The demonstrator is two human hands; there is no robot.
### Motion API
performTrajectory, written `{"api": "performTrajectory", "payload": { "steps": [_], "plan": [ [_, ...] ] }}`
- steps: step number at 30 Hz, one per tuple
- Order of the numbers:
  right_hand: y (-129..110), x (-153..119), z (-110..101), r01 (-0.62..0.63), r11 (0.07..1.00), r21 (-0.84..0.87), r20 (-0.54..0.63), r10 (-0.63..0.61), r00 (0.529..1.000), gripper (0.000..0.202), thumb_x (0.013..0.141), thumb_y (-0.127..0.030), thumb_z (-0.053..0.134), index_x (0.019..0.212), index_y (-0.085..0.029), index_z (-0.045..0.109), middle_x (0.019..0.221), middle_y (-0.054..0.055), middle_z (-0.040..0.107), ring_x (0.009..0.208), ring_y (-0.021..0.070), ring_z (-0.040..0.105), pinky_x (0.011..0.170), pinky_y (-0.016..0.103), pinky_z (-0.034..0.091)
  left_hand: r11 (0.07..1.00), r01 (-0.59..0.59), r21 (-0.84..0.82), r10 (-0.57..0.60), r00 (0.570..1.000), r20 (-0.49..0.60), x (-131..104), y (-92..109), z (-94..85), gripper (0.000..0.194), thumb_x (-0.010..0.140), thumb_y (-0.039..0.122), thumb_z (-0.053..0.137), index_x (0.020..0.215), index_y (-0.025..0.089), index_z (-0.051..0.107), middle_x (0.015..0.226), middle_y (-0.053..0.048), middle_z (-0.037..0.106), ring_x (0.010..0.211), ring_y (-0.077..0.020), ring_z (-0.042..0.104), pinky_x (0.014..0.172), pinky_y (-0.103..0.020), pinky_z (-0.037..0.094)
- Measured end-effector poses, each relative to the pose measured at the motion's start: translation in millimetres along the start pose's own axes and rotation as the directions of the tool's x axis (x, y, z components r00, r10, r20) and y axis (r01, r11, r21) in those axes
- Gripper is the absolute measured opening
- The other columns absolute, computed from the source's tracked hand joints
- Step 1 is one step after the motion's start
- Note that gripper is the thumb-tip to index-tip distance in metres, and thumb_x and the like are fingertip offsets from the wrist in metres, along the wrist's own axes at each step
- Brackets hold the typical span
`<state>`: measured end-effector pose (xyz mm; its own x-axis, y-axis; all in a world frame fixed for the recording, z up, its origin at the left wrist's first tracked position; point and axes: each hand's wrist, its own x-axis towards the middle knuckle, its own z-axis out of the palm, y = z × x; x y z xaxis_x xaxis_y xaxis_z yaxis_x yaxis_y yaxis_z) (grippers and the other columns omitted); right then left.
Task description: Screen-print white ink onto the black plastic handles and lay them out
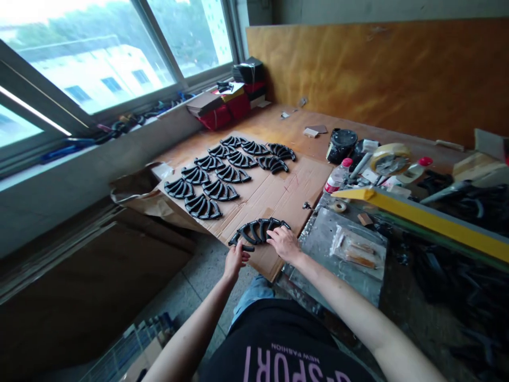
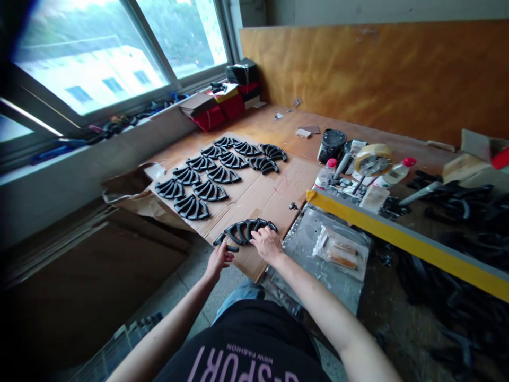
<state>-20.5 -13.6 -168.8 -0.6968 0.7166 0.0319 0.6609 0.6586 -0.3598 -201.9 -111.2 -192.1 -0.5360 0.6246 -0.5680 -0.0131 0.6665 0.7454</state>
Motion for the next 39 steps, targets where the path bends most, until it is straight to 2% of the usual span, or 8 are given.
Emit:
{"api": "performTrajectory", "payload": {
  "steps": [6,13,19,23,26,30,34,39],
  "plan": [
    [-3,38,34,-0.201,0.972,-0.122,0.142,0.218,0.966,0.035,0.096,-0.045,0.044,0.113,-0.023,0.065,0.106,0.014,0.065,0.107,0.0284,0.051,0.089,0.042,0.039,0.984,0.054,0.171,-0.059,0.998,0.027,45,-23,-27.4,0.046,0.085,0.064,0.039,0.079,0.021,0.050,0.059,-0.007,0.065,0.053,-0.0192,0.062,0.048,-0.026,0.043],
    [-11,37,41,-0.197,0.968,-0.155,0.127,0.217,0.968,0.037,0.095,-0.049,0.045,0.097,-0.020,0.068,0.100,0.014,0.067,0.106,0.0280,0.052,0.087,0.040,0.041,0.971,0.025,0.236,-0.054,0.992,0.118,62,-23,-25.8,0.047,0.087,0.061,0.038,0.068,0.021,0.053,0.054,-0.010,0.065,0.048,-0.0214,0.060,0.045,-0.029,0.043],
    [-11,55,35,-0.203,0.972,-0.122,0.153,0.221,0.963,0.036,0.094,-0.046,0.050,0.111,-0.021,0.068,0.103,0.013,0.068,0.107,0.0267,0.054,0.090,0.037,0.042,0.959,-0.060,0.277,0.034,0.995,0.098,86,2,-20.7,0.040,0.089,0.055,0.040,0.079,0.020,0.055,0.062,-0.008,0.067,0.054,-0.0208,0.063,0.056,-0.031,0.048],
    [-6,60,35,-0.224,0.972,-0.066,0.195,0.233,0.953,0.041,0.093,-0.045,0.052,0.125,-0.021,0.062,0.109,0.012,0.069,0.109,0.0248,0.055,0.094,0.035,0.040,0.916,-0.163,0.365,0.179,0.984,-0.010,96,25,-24.3,0.027,0.088,0.045,0.050,0.092,0.019,0.058,0.085,-0.011,0.069,0.086,-0.0255,0.066,0.080,-0.038,0.049],
    [-4,58,35,-0.234,0.972,-0.022,0.218,0.233,0.948,0.044,0.095,-0.042,0.050,0.130,-0.018,0.059,0.114,0.012,0.068,0.112,0.0243,0.055,0.096,0.032,0.040,0.827,-0.299,0.476,0.375,0.924,-0.072,85,27,-15.3,0.033,0.088,0.041,0.051,0.110,0.018,0.057,0.113,-0.015,0.064,0.115,-0.0282,0.056,0.099,-0.043,0.040],
    [-6,61,34,-0.253,0.967,0.009,0.237,0.244,0.940,0.044,0.097,-0.040,0.046,0.130,-0.014,0.059,0.117,0.014,0.068,0.113,0.0245,0.056,0.096,0.032,0.041,0.533,-0.507,0.677,0.642,0.764,0.067,66,18,19.6,0.052,0.082,0.046,0.058,0.128,0.020,0.056,0.139,-0.015,0.050,0.131,-0.0311,0.042,0.108,-0.046,0.034],
    [-7,66,33,-0.274,0.961,0.040,0.253,0.255,0.933,0.044,0.097,-0.039,0.043,0.128,-0.012,0.061,0.116,0.014,0.069,0.112,0.0261,0.057,0.097,0.033,0.043,0.442,-0.446,0.778,0.609,0.786,0.105,68,16,47.9,0.061,0.076,0.043,0.064,0.132,0.019,0.056,0.147,-0.016,0.044,0.137,-0.0410,0.031,0.109,-0.059,0.027],
    [-8,62,32,-0.275,0.953,0.129,0.216,0.244,0.946,0.042,0.095,-0.037,0.049,0.128,-0.015,0.062,0.118,0.013,0.068,0.109,0.0269,0.060,0.095,0.037,0.046,0.362,-0.485,0.796,0.614,0.767,0.189,86,21,40.1,0.054,0.074,0.034,0.066,0.124,0.015,0.061,0.142,-0.018,0.049,0.134,-0.0432,0.036,0.105,-0.061,0.032]
  ]
}}
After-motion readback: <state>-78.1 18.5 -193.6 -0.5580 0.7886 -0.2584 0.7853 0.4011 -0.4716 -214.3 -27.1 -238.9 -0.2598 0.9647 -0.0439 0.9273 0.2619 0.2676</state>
